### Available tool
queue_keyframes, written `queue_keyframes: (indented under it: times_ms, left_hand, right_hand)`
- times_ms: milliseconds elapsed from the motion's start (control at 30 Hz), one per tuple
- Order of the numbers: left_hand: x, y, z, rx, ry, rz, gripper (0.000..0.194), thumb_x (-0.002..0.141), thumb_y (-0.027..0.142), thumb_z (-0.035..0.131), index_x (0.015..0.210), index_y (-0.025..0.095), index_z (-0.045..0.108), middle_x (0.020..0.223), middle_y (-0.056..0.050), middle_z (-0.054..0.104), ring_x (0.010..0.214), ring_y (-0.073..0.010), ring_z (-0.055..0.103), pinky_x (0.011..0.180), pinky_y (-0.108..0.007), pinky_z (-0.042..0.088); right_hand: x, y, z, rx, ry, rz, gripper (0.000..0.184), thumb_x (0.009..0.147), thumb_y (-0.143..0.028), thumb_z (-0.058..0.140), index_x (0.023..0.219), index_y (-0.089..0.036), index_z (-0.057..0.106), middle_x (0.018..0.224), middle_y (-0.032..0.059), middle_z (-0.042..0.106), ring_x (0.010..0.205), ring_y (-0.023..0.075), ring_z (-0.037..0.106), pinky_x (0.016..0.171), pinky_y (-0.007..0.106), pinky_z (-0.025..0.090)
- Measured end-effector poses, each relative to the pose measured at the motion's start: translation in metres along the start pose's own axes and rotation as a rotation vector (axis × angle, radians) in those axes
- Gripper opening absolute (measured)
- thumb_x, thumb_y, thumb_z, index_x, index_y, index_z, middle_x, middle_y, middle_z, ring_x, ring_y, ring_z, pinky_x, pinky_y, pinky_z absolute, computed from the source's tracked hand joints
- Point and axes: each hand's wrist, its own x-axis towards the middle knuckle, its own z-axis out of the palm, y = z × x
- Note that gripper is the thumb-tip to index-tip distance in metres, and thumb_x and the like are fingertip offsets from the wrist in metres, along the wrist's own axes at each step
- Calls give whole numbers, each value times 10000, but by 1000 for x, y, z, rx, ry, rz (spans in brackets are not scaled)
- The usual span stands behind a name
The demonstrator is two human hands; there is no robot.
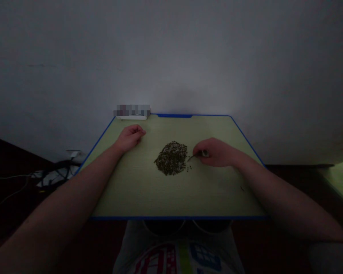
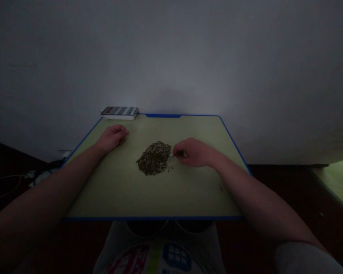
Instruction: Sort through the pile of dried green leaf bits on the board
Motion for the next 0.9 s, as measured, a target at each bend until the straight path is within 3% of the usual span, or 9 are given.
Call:
queue_keyframes:
  times_ms: [133,433,667,900]
  left_hand:
    - [1,-1,0,-10,3,-13,186,672,328,593,634,182,484,411,65,419,375,-68,366,405,-216,264]
    - [1,-2,0,-18,0,-20,173,676,318,589,639,184,486,417,63,427,377,-70,373,399,-211,268]
    - [0,1,0,-3,6,-23,196,676,336,595,635,183,479,426,67,421,380,-66,371,408,-210,277]
    - [0,0,1,-27,-14,-25,193,678,327,596,636,186,470,427,69,415,380,-65,360,413,-213,268]
  right_hand:
    - [5,15,4,-14,157,119,214,691,-124,508,835,-183,655,742,15,654,643,127,562,618,237,397]
    - [9,19,9,46,61,131,215,697,-123,499,847,-178,644,729,12,642,620,119,537,593,231,389]
    - [15,29,9,-15,271,190,179,726,-151,503,837,-178,640,776,33,655,681,144,561,629,252,406]
    - [15,35,15,-11,199,154,198,705,-129,503,839,-173,641,779,32,653,717,152,582,661,250,422]
